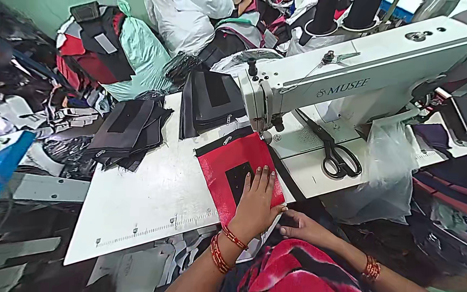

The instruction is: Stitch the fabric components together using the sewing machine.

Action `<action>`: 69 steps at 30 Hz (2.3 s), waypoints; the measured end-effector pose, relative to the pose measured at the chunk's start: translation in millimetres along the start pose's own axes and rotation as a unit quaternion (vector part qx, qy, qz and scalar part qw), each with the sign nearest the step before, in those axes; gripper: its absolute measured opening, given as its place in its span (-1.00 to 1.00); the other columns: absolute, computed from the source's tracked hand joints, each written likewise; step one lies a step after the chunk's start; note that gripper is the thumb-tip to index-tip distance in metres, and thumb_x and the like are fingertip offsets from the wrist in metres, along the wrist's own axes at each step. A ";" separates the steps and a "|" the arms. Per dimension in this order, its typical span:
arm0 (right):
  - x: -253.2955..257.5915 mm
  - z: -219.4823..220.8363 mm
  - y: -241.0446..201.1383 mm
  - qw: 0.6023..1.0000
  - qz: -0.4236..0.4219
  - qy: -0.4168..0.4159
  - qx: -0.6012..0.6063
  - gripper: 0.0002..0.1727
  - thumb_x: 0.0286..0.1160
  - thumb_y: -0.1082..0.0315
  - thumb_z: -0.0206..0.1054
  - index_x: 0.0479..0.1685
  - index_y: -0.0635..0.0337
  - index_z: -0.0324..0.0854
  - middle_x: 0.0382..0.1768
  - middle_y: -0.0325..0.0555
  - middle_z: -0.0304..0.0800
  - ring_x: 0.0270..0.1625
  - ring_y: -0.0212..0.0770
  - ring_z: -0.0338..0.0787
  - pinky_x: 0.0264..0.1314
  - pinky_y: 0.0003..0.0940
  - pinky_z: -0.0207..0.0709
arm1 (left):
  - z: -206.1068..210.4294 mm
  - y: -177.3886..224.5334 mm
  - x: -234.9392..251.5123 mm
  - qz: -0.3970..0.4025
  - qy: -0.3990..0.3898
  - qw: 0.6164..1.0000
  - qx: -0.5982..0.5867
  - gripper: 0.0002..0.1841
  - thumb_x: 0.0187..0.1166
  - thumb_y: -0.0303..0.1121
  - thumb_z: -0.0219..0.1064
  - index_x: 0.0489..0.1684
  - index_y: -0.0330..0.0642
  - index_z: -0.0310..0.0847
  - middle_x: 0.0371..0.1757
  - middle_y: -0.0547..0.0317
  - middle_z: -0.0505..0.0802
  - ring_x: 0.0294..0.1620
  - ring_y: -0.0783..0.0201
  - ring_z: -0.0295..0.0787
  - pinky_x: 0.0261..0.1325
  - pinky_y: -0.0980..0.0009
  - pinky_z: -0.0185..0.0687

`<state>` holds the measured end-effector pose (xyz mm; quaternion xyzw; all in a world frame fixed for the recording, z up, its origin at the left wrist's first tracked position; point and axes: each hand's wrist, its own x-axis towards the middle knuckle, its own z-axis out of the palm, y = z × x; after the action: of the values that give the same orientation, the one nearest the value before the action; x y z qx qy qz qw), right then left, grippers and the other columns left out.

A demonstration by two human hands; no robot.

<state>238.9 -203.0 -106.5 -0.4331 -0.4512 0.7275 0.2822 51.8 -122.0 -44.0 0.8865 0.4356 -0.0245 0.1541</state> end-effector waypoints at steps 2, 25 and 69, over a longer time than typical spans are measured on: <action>2.2 8.6 1.9 0.998 -0.026 0.027 0.047 -0.57 0.53 0.35 0.42 0.31 0.32 0.53 0.04 -0.27 0.81 -0.02 -0.52 0.83 0.19 -0.49 0.74 | -3.1 3.2 1.3 -0.009 -0.004 1.000 0.004 0.02 0.61 0.36 0.08 0.85 -0.36 0.06 0.87 -0.29 0.16 0.91 -0.24 -0.06 0.80 -0.38 -0.26; 56.2 -38.7 -135.7 0.865 -0.026 0.258 -0.429 -0.62 0.77 0.26 0.19 0.38 0.30 0.63 0.11 0.12 0.84 0.19 0.06 0.81 0.37 0.06 0.57 | -55.3 24.9 65.1 -0.206 -0.124 0.955 -0.170 -0.40 0.68 -0.45 0.11 0.75 -0.44 0.20 0.69 -0.37 0.37 0.54 -0.17 0.56 0.55 0.07 0.52; 74.9 -19.3 -121.1 0.894 -0.046 0.192 -0.403 -0.62 0.63 0.55 0.13 0.31 0.39 0.72 0.17 0.31 0.74 0.24 0.05 0.72 0.42 -0.20 0.50 | -44.3 14.9 43.1 -0.134 -0.049 0.966 -0.215 -0.60 0.61 -0.28 0.16 0.07 -0.49 0.75 0.47 -0.42 0.53 0.48 -0.15 0.55 0.53 0.11 0.47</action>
<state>223.4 -82.5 -29.8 -0.6193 -0.6624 0.3722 0.1977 86.1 -84.6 -5.8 0.7638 0.5373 0.0064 0.3576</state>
